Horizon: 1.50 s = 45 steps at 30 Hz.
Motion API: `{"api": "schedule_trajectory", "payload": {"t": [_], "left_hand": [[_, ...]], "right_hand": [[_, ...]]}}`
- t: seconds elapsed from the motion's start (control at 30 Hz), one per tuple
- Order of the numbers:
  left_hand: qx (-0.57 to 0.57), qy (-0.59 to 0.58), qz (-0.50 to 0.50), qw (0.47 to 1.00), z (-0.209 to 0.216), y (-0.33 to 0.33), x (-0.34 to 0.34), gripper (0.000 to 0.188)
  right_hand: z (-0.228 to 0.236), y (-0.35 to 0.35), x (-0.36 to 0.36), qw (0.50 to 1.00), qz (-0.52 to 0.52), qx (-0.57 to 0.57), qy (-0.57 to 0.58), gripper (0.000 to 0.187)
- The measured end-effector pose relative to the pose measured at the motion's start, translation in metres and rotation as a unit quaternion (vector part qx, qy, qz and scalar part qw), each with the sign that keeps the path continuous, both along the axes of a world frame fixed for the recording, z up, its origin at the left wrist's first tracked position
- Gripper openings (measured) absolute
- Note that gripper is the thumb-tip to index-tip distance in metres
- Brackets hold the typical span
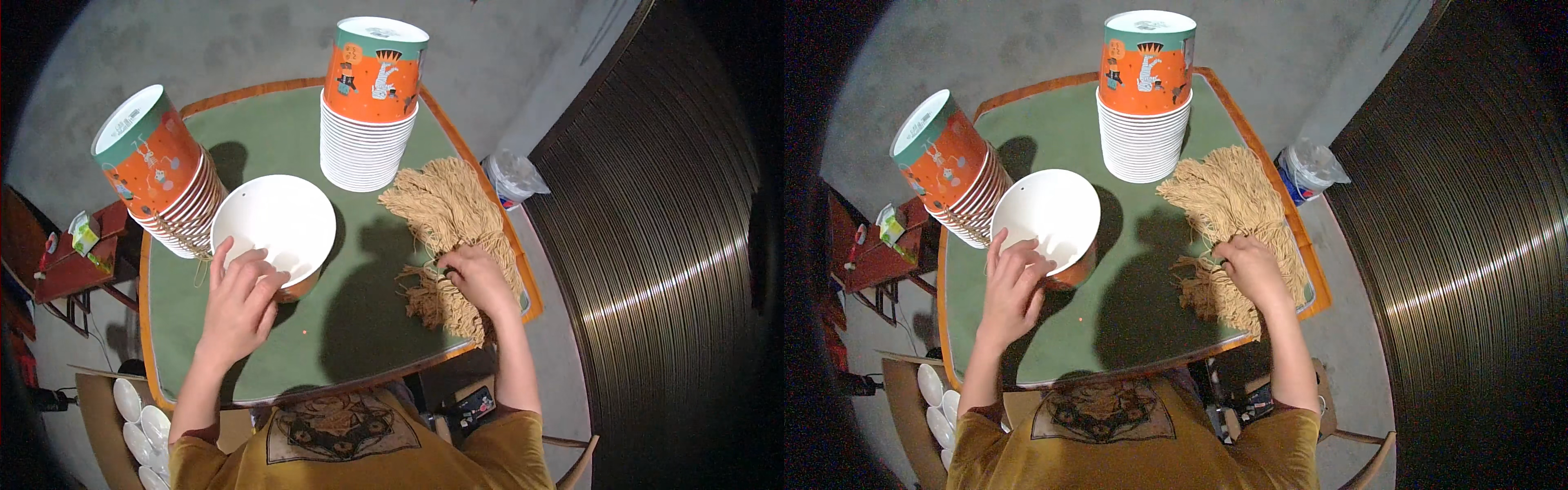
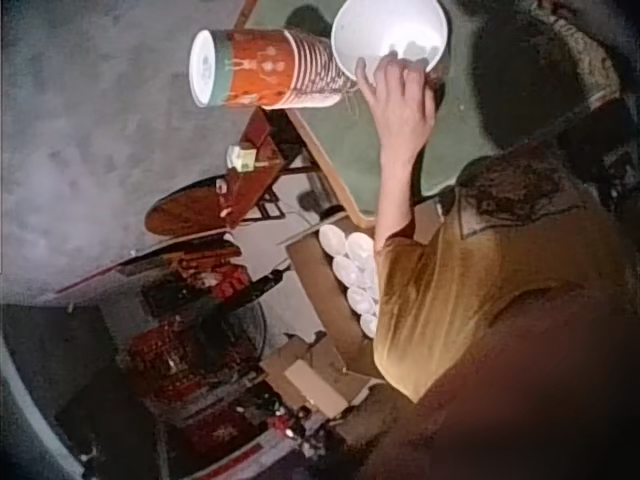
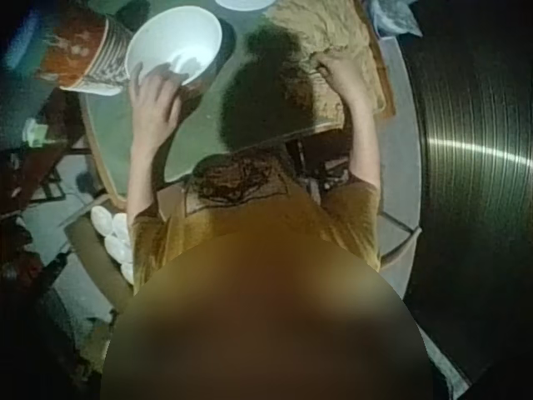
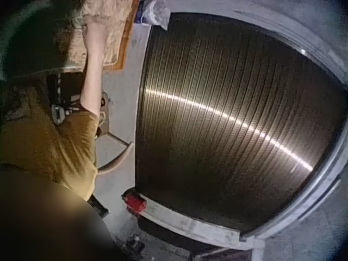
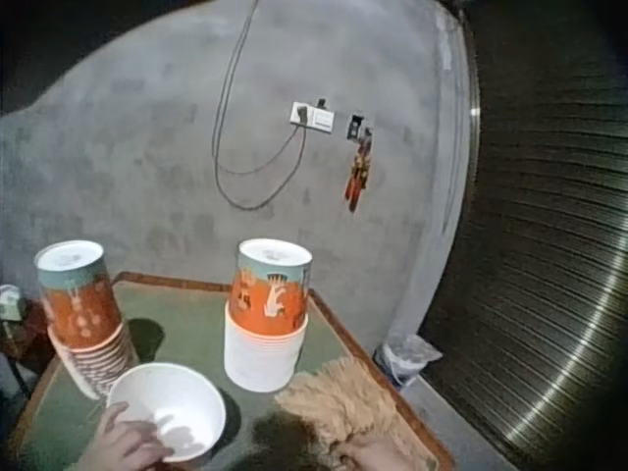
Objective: The person is tying thin brown strings to the rim of decorated paper cups.
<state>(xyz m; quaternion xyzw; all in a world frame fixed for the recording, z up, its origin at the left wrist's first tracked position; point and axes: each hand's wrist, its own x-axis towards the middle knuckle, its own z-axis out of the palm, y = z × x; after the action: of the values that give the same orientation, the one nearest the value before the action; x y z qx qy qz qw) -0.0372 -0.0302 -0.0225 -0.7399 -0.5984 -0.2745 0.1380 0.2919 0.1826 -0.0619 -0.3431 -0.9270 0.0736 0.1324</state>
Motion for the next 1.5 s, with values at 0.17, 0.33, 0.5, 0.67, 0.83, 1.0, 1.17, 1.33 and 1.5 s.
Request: {"api": "schedule_trajectory", "payload": {"t": [0.17, 0.33, 0.5, 0.67, 0.83, 1.0, 1.17, 1.33, 1.5], "left_hand": [[-0.006, -0.019, 0.021, 1.000, -0.009, -0.010, 0.002, 0.037], [-0.002, -0.041, 0.029, 0.999, -0.012, -0.018, 0.002, 0.037], [-0.002, -0.045, 0.025, 0.999, -0.011, -0.023, 0.003, 0.035], [0.049, -0.058, -0.006, 0.997, -0.009, -0.021, 0.008, 0.037], [0.105, -0.073, -0.047, 0.991, -0.012, -0.021, 0.022, 0.035], [0.027, -0.313, -0.126, 0.941, -0.013, -0.020, 0.062, 0.056], [-0.122, -0.623, -0.107, 0.765, -0.025, -0.017, 0.079, 0.052], [-0.245, -0.648, -0.070, 0.718, -0.015, -0.034, 0.055, 0.030], [-0.286, -0.566, 0.002, 0.773, -0.026, -0.045, 0.044, 0.015]], "right_hand": [[-0.009, 0.005, -0.008, 0.998, -0.008, 0.031, -0.063, 0.009], [-0.005, 0.007, -0.014, 0.998, -0.002, -0.026, -0.051, 0.005], [-0.007, 0.009, -0.006, 0.994, 0.031, -0.096, 0.049, 0.009], [0.003, 0.004, -0.001, 0.987, 0.081, -0.139, 0.002, 0.008], [0.011, -0.008, -0.012, 0.995, 0.060, -0.053, 0.058, 0.012], [0.040, -0.048, -0.063, 0.972, 0.178, -0.044, 0.146, 0.025], [0.035, -0.109, -0.118, 0.924, 0.275, 0.035, 0.263, 0.028], [0.029, -0.116, -0.128, 0.921, 0.258, -0.039, 0.289, 0.024], [0.026, -0.110, -0.118, 0.935, 0.206, -0.071, 0.281, 0.021]]}}
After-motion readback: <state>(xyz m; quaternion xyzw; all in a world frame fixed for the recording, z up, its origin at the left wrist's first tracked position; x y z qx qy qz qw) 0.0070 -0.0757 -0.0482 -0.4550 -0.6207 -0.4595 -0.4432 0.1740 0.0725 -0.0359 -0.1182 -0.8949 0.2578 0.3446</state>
